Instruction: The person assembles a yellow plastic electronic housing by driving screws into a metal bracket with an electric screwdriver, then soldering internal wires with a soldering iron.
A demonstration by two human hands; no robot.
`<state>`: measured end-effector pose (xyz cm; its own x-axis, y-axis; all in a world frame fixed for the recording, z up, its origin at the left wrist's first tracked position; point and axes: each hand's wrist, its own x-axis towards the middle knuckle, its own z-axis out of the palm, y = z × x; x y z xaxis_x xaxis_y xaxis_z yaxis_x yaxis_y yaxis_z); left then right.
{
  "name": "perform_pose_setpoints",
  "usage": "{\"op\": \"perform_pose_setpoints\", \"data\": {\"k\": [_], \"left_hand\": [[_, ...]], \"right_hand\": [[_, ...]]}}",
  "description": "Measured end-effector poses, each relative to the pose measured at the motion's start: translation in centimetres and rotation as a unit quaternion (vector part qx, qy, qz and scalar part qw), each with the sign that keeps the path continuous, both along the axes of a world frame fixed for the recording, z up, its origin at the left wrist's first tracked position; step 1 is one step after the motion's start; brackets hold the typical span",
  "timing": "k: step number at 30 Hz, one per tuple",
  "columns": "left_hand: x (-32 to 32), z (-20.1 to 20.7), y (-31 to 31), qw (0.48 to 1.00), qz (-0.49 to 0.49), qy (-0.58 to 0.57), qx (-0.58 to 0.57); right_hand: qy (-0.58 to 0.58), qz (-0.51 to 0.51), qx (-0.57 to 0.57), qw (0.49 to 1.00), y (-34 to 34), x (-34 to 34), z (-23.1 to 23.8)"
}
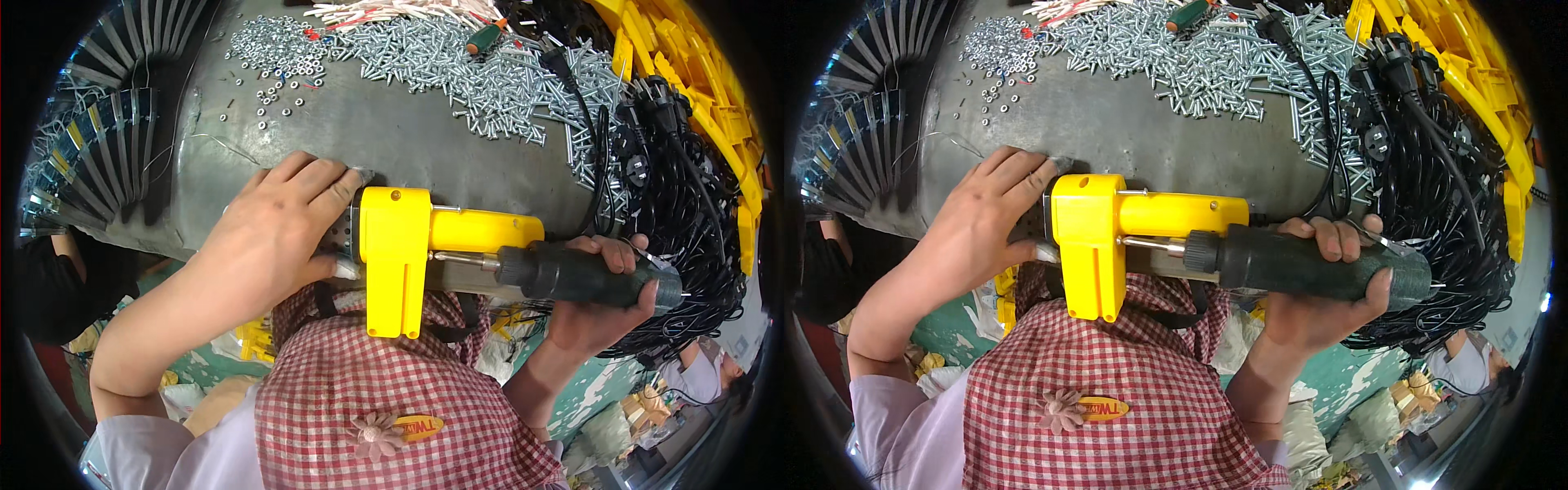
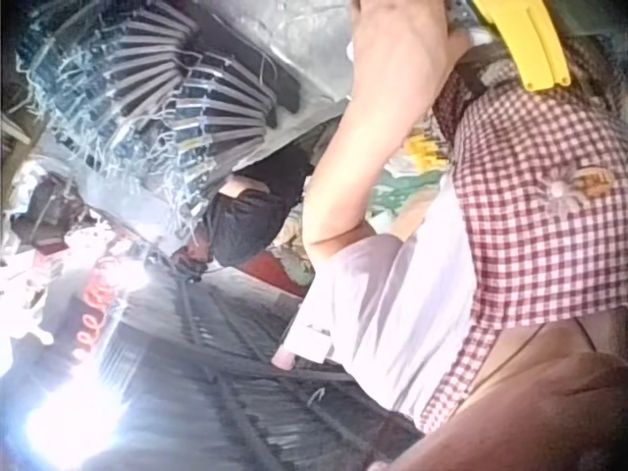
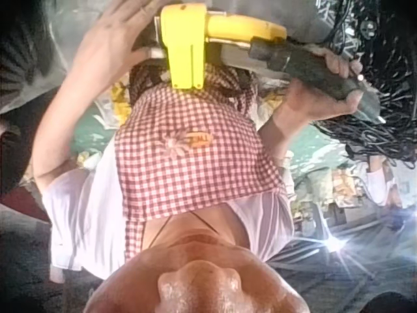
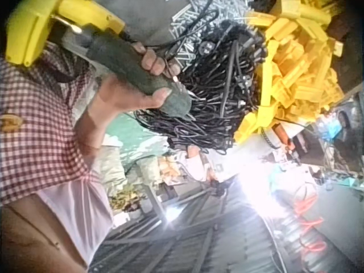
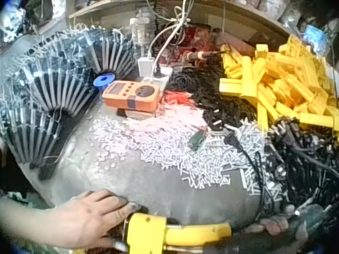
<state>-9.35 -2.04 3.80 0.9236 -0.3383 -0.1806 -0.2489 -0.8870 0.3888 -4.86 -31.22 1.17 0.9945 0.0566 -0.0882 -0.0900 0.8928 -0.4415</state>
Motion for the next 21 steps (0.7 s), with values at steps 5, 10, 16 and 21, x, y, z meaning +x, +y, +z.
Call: {"op": "perform_pose_setpoints", "data": {"k": [5, 10, 16, 21], "left_hand": [[0.1, 0.1, -0.3, 1.0, -0.013, -0.003, 0.02], [0.1, 0.5, -0.4, 0.996, -0.031, -0.018, 0.078], [0.3, 0.0, -0.2, 0.999, -0.028, -0.001, 0.04], [0.2, -1.5, 0.8, 0.999, -0.031, -0.022, -0.002]], "right_hand": [[0.012, -0.02, -0.023, 0.999, 0.3, -0.2, 0.2], [0.006, -0.005, -0.011, 1.0, 0.8, -0.2, -0.7], [-0.016, -0.029, 0.032, 0.999, 1.7, -0.2, -1.5], [-0.03, -0.021, 0.027, 0.999, 1.9, -0.3, -1.8]]}}
